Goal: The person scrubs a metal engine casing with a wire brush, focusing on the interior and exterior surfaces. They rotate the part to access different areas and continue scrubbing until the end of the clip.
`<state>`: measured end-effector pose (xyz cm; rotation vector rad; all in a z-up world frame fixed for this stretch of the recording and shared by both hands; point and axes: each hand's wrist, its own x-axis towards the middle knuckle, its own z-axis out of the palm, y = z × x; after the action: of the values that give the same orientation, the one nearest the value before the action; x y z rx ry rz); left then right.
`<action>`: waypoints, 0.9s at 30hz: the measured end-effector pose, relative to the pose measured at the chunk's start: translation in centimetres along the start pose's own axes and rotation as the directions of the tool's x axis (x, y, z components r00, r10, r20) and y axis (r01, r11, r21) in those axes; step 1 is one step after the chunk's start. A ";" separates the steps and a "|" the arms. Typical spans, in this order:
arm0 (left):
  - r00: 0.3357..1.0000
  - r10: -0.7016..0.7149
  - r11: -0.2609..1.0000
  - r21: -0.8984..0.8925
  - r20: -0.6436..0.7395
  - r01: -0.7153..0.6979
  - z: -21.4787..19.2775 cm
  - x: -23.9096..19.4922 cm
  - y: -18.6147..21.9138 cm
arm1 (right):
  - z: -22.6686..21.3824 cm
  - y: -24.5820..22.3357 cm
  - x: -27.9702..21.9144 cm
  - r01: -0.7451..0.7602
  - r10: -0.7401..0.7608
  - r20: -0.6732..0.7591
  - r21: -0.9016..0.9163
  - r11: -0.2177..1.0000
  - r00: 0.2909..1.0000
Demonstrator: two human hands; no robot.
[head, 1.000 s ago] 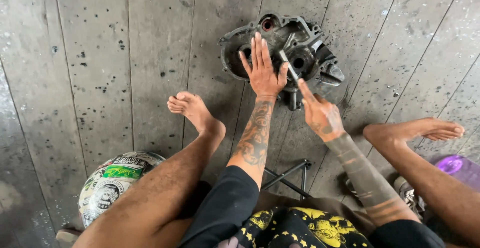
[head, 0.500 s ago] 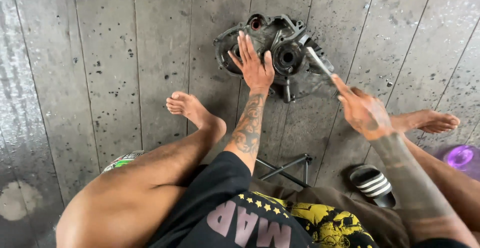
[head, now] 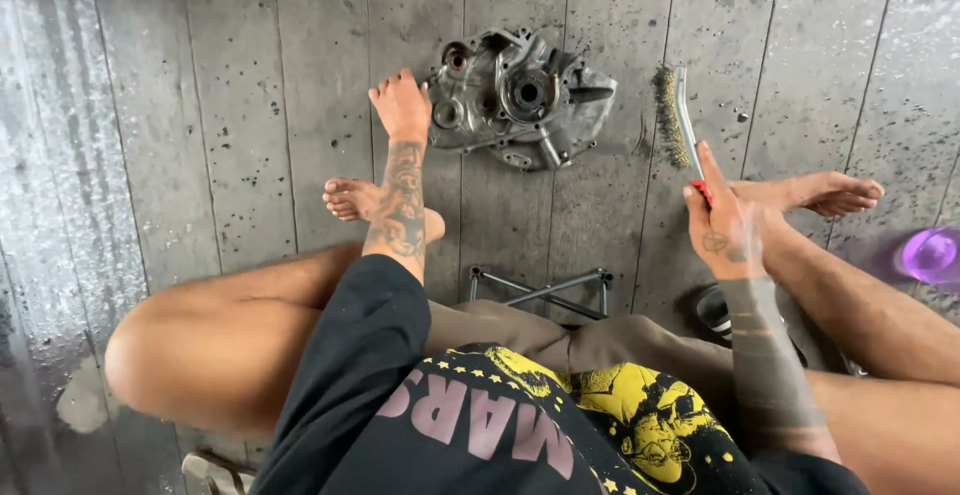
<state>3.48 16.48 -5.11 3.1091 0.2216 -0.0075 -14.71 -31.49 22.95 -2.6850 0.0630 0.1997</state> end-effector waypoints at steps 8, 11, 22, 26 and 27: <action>0.914 -0.362 0.899 -0.192 0.181 0.394 -3.3 -12.2 4.7 | -1.6 -1.3 -0.8 -0.176 0.155 0.101 0.247 0.953 0.983; 0.831 -0.484 0.756 -0.348 0.274 0.554 -3.0 -15.8 9.0 | -1.3 -0.2 -0.9 -0.189 0.178 0.070 0.233 0.954 0.982; 0.626 0.008 0.561 -0.522 0.780 0.643 -7.4 -21.8 16.1 | 1.1 2.2 -0.5 -0.185 0.160 0.107 0.285 0.940 0.981; 0.836 -0.204 0.767 -0.447 0.509 0.459 -12.0 -20.6 14.4 | 2.5 4.6 0.3 -0.181 0.171 0.062 0.263 0.948 0.983; 0.831 -0.204 0.768 -0.442 0.518 0.464 -12.8 -20.6 14.9 | 3.5 5.9 0.9 -0.189 0.176 0.070 0.260 0.947 0.982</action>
<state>-14.81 -0.87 8.22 2.3550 0.6462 -0.5528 -14.77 -35.31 17.11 -2.4039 0.3040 0.2892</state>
